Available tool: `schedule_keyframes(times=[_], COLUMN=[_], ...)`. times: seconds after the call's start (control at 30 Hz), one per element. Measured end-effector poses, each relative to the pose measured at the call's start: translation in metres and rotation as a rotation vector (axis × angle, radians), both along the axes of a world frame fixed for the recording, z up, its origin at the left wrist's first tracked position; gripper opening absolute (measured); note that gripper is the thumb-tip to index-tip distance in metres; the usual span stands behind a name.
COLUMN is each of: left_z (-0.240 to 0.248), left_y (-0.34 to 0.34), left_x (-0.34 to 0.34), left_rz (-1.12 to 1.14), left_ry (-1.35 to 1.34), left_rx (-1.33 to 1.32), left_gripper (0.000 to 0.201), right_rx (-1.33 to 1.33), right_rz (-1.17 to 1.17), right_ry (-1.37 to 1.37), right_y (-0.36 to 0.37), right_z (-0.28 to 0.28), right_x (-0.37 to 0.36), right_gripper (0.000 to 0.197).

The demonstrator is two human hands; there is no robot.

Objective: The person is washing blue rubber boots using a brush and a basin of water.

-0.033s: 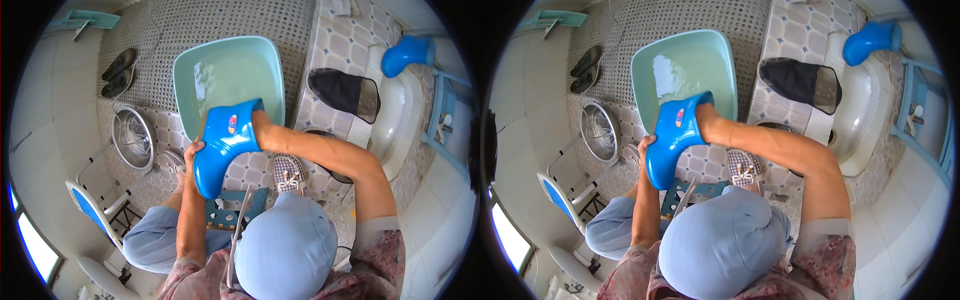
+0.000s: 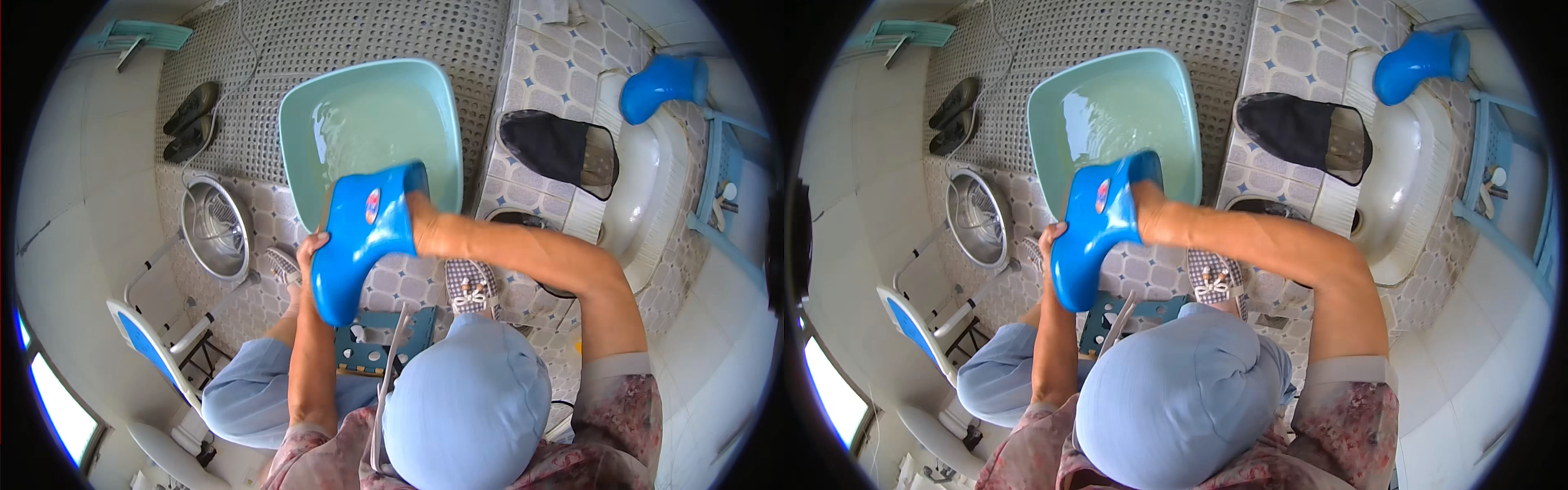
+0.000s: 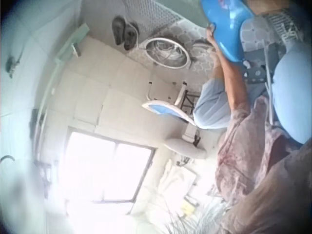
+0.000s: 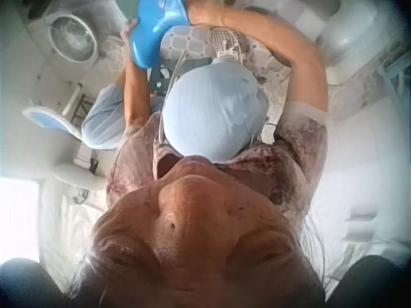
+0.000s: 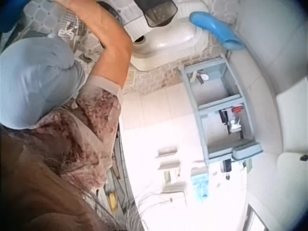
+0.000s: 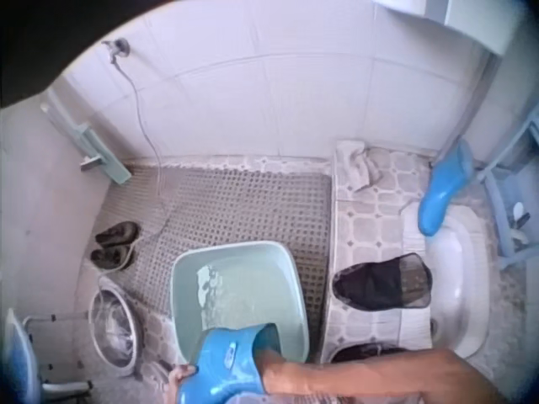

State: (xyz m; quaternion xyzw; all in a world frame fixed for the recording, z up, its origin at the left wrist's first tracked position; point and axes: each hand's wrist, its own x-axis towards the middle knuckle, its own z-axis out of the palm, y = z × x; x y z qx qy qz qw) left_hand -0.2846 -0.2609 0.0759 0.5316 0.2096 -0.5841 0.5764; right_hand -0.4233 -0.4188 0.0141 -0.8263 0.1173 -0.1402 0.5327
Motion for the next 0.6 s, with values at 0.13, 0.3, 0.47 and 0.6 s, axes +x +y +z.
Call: schedule_keyframes(times=[0.13, 0.3, 0.47, 0.6], left_z=[0.011, 0.022, 0.022, 0.041], left_y=[0.002, -0.007, 0.001, -0.011], left_x=[0.001, 0.001, 0.024, 0.029], left_rz=[-0.069, -0.016, -0.102, -0.255], left_ry=[-0.077, -0.199, -0.304, -0.512], left_rx=[0.103, 0.118, -0.039, -0.075], left_gripper=[0.076, 0.076, 0.076, 0.079], right_rx=[-0.348, -0.236, -0.197, -0.114], right_rz=[0.461, 0.13, 0.062, -0.067], right_ry=[0.704, 0.351, 0.302, 0.226], right_y=[-0.039, -0.031, -0.017, -0.003], right_z=[0.016, -0.007, -0.003, -0.02], right_x=[0.01, -0.004, -0.001, 0.003], right_gripper=[0.02, 0.015, 0.009, 0.004])
